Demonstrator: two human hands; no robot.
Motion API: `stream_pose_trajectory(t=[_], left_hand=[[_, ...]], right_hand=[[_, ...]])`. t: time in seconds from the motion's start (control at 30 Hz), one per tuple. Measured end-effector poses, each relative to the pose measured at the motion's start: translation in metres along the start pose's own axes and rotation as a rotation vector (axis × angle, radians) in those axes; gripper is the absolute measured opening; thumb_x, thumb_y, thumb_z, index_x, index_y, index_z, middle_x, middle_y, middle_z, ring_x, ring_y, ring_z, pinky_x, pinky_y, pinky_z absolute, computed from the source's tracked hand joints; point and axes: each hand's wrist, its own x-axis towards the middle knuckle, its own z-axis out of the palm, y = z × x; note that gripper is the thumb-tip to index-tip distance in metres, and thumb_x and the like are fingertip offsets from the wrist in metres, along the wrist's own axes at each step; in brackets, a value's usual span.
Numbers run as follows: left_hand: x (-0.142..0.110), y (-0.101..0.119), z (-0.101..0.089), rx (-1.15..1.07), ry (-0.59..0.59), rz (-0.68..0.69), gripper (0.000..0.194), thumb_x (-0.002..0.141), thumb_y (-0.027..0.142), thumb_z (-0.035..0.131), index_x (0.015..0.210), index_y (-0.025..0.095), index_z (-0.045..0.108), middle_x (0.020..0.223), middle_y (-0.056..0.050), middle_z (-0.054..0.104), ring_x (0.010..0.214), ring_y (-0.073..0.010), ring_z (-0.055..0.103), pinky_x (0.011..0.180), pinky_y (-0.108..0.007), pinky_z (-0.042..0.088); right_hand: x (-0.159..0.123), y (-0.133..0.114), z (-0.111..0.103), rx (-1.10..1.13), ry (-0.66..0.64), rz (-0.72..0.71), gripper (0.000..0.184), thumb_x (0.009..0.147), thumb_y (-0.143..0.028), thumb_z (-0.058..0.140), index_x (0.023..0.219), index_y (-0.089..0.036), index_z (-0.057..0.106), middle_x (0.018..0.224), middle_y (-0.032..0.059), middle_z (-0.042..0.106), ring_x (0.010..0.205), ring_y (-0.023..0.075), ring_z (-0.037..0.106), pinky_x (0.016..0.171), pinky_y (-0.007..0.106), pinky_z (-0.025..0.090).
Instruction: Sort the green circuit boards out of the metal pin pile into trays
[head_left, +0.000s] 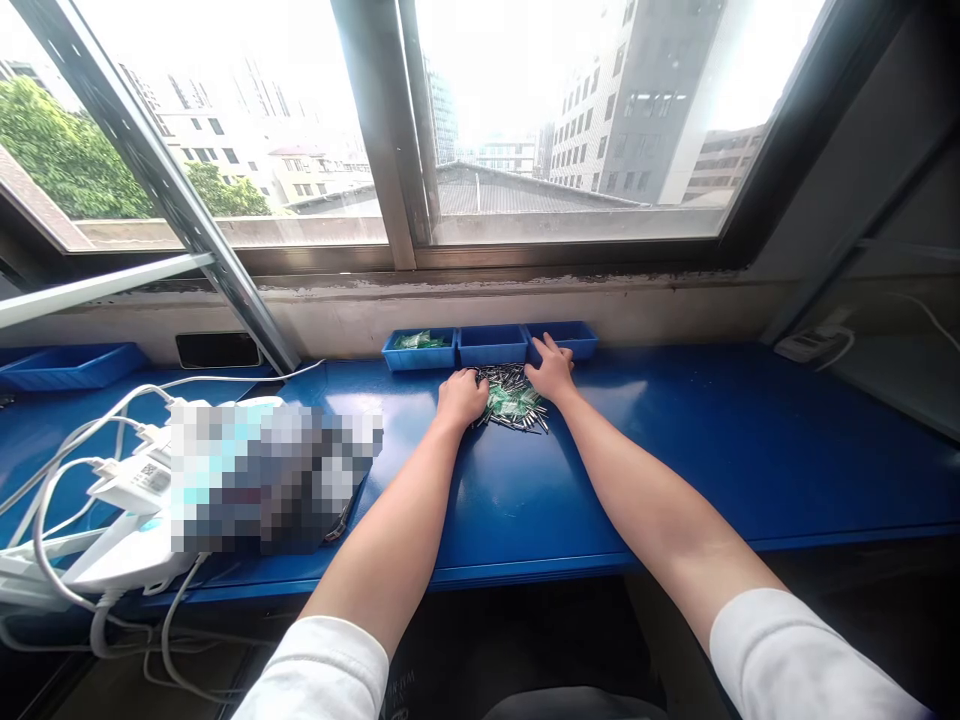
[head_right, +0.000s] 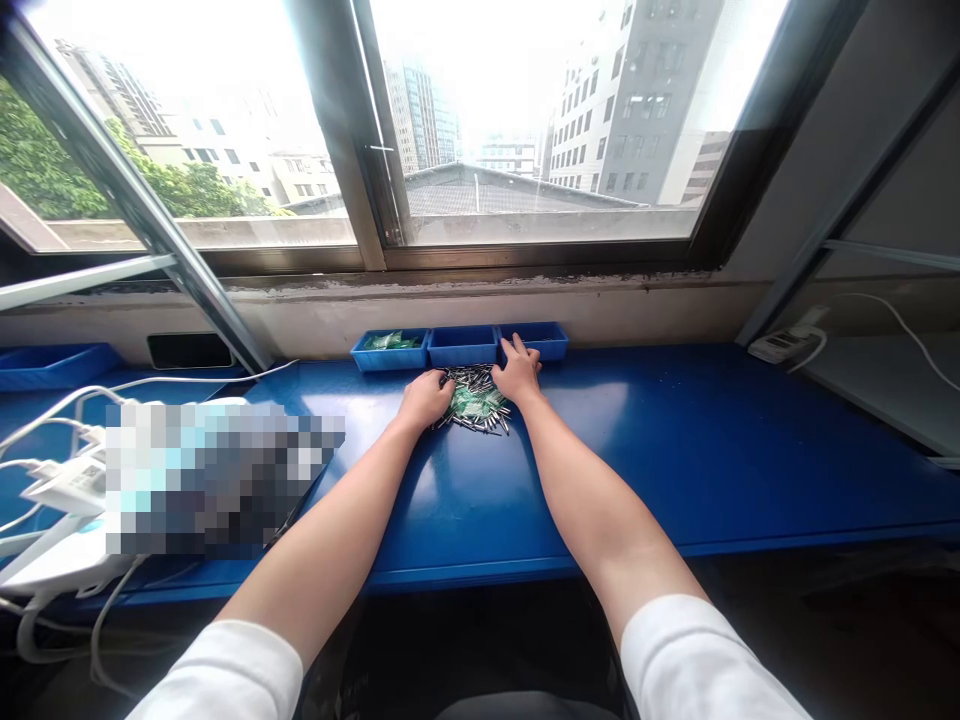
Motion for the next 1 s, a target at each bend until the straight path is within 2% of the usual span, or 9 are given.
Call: stream_pose_trajectory(t=[0.07, 0.13, 0.23, 0.4, 0.5, 0.6, 0.73, 0.87, 1.0], left_hand=[[0.0, 0.0, 0.0, 0.006, 0.002, 0.021, 0.03, 0.088, 0.034, 0.04, 0.099, 0.019, 0.064, 0.11, -0.01, 0.065, 0.107, -0.0245, 0.057, 0.091, -0.034, 0.043], [-0.001, 0.001, 0.0, 0.007, -0.001, 0.038, 0.031, 0.089, 0.035, 0.039, 0.099, 0.019, 0.064, 0.11, -0.01, 0.065, 0.107, -0.0248, 0.056, 0.091, -0.034, 0.043], [-0.001, 0.001, -0.002, 0.013, -0.011, 0.043, 0.032, 0.089, 0.035, 0.038, 0.101, 0.02, 0.064, 0.111, -0.009, 0.065, 0.109, -0.0246, 0.056, 0.092, -0.034, 0.043], [-0.002, 0.004, -0.003, -0.022, 0.006, 0.049, 0.033, 0.089, 0.032, 0.039, 0.109, 0.021, 0.063, 0.119, -0.008, 0.062, 0.115, -0.0224, 0.053, 0.099, -0.033, 0.04], [-0.002, 0.005, -0.003, -0.054, 0.005, 0.061, 0.035, 0.089, 0.031, 0.039, 0.114, 0.022, 0.062, 0.127, -0.007, 0.059, 0.121, -0.0209, 0.049, 0.104, -0.033, 0.036], [-0.003, 0.005, -0.002, -0.061, -0.031, 0.082, 0.038, 0.09, 0.035, 0.039, 0.117, 0.023, 0.062, 0.131, -0.007, 0.056, 0.126, -0.0228, 0.045, 0.106, -0.037, 0.034], [-0.003, 0.005, -0.002, -0.056, -0.087, 0.089, 0.038, 0.09, 0.037, 0.039, 0.118, 0.027, 0.062, 0.131, -0.006, 0.056, 0.128, -0.0239, 0.044, 0.106, -0.039, 0.034], [-0.003, 0.005, -0.003, -0.068, -0.08, 0.104, 0.037, 0.089, 0.036, 0.04, 0.116, 0.027, 0.064, 0.128, -0.005, 0.058, 0.124, -0.0237, 0.047, 0.105, -0.038, 0.035], [-0.004, 0.005, -0.003, -0.08, -0.06, 0.11, 0.034, 0.089, 0.034, 0.041, 0.111, 0.027, 0.066, 0.124, -0.005, 0.061, 0.119, -0.0242, 0.051, 0.102, -0.038, 0.037]], right_hand=[[-0.001, -0.002, 0.0, 0.032, 0.035, -0.051, 0.042, 0.077, -0.019, 0.056, 0.119, -0.019, 0.062, 0.134, 0.0077, 0.048, 0.112, 0.0312, 0.041, 0.094, 0.045, 0.038], [-0.003, -0.004, -0.001, 0.064, 0.011, -0.108, 0.028, 0.079, -0.016, 0.054, 0.102, -0.017, 0.069, 0.113, 0.0076, 0.061, 0.106, 0.0273, 0.047, 0.094, 0.04, 0.04], [-0.006, -0.009, 0.0, 0.065, -0.113, -0.171, 0.016, 0.078, -0.018, 0.058, 0.087, -0.019, 0.072, 0.092, 0.0053, 0.066, 0.095, 0.024, 0.052, 0.091, 0.036, 0.042], [-0.011, -0.016, 0.002, 0.017, -0.263, -0.241, 0.014, 0.077, -0.024, 0.065, 0.087, -0.022, 0.074, 0.093, 0.0044, 0.066, 0.095, 0.0232, 0.055, 0.091, 0.035, 0.041], [-0.011, -0.017, 0.002, 0.043, -0.299, -0.265, 0.011, 0.078, -0.023, 0.064, 0.083, -0.022, 0.075, 0.092, 0.0038, 0.067, 0.093, 0.0209, 0.058, 0.091, 0.032, 0.042], [-0.012, -0.018, -0.001, 0.126, -0.327, -0.277, 0.01, 0.077, -0.021, 0.067, 0.083, -0.022, 0.075, 0.091, 0.0026, 0.068, 0.088, 0.0185, 0.061, 0.086, 0.028, 0.045], [-0.013, -0.019, -0.003, 0.18, -0.322, -0.285, 0.007, 0.076, -0.021, 0.069, 0.077, -0.022, 0.075, 0.084, 0.001, 0.069, 0.08, 0.0168, 0.062, 0.078, 0.025, 0.046], [-0.014, -0.019, -0.002, 0.142, -0.311, -0.379, 0.01, 0.08, -0.02, 0.065, 0.079, -0.021, 0.075, 0.081, 0.0016, 0.067, 0.077, 0.016, 0.061, 0.075, 0.025, 0.046], [-0.015, -0.018, 0.004, 0.162, -0.274, -0.393, 0.012, 0.084, -0.024, 0.062, 0.084, -0.02, 0.073, 0.091, 0.0034, 0.064, 0.082, 0.0155, 0.059, 0.075, 0.025, 0.046]])
